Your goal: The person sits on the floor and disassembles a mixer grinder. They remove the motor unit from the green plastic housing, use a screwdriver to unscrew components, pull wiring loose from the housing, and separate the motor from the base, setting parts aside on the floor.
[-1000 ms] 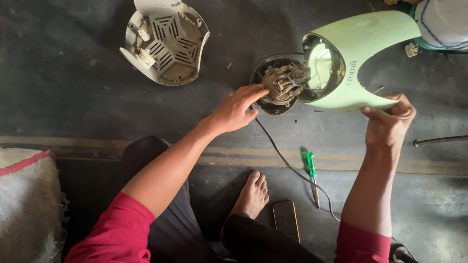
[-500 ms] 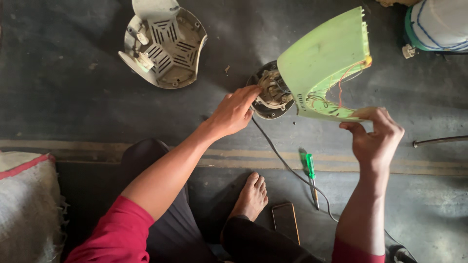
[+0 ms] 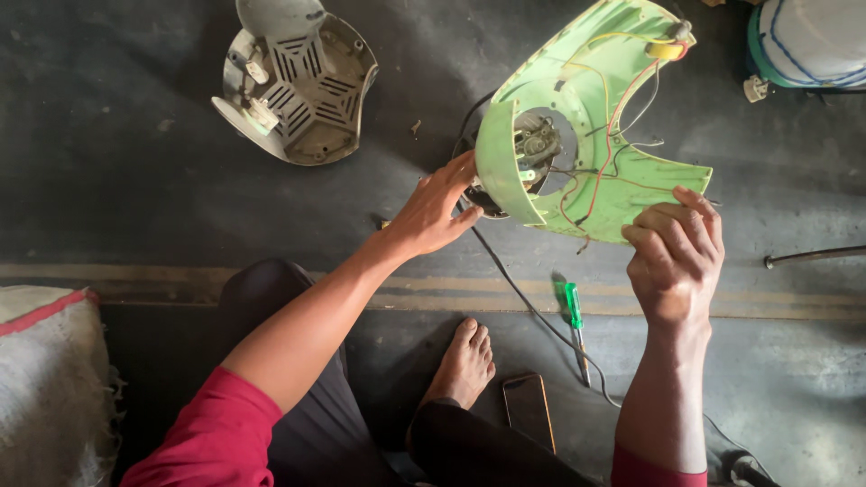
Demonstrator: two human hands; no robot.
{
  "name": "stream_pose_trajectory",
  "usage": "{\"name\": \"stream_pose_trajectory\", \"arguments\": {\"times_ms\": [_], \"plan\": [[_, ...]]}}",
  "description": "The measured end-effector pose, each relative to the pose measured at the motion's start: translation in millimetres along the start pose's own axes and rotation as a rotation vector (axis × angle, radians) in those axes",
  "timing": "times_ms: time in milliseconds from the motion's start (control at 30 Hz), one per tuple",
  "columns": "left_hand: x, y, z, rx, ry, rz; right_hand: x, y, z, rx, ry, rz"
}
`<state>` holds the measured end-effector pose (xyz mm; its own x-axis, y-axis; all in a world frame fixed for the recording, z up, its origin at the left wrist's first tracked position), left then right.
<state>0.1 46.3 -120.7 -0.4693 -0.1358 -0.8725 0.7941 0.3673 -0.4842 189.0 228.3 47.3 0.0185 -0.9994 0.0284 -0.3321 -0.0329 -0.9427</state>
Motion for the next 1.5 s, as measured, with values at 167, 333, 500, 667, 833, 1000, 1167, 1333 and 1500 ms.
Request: {"name": "stream_pose_trajectory", "arguments": {"times_ms": [167, 333, 500, 667, 833, 1000, 1167, 1333, 1500], "plan": [[9, 6, -6, -0.054, 0.071, 0.653, -2, 1, 1, -0.011, -0.007, 0.014], [13, 15, -6, -0.131, -0.079, 1.196, -1, 3, 4, -0.040, 0.017, -0.025], [-6, 25, -4, -0.164, -0.104, 1.792, 16, 7, 6, -0.050, 0.014, -0.011], [-17, 26, -7, -0.082, 0.016, 1.900, 23, 4, 10, -0.157, 0.088, 0.055], [-4, 35, -14, -0.129, -0.060, 1.984, 16, 7, 19, -0.347, 0.317, -0.132], [5, 34, -15, -0.063, 0.031, 2.010, -42, 60, 21, -0.487, 0.742, -1.361], [2, 24, -15, -0.053, -0.041, 1.923, -50, 122, 17, -0.171, 0.725, -2.147], [-5, 15, -10, -0.005, -0.085, 1.846, -53, 134, 2, -0.202, 0.675, -2.410], [7, 22, -10, 0.000, -0.073, 1.775, -62, 100, -12, -0.293, 0.678, -2.469]]}}
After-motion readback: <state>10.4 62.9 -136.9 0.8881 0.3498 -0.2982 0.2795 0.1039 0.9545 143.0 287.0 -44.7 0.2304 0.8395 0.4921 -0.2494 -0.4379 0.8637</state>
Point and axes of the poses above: each hand's wrist, its own z-axis away from the middle knuckle, its own y-axis out of the palm, x = y × z, the point moved 4 cm from there along -z, towards the middle knuckle, and after that the axes turned 10 degrees about x, right-handed, at the moved point
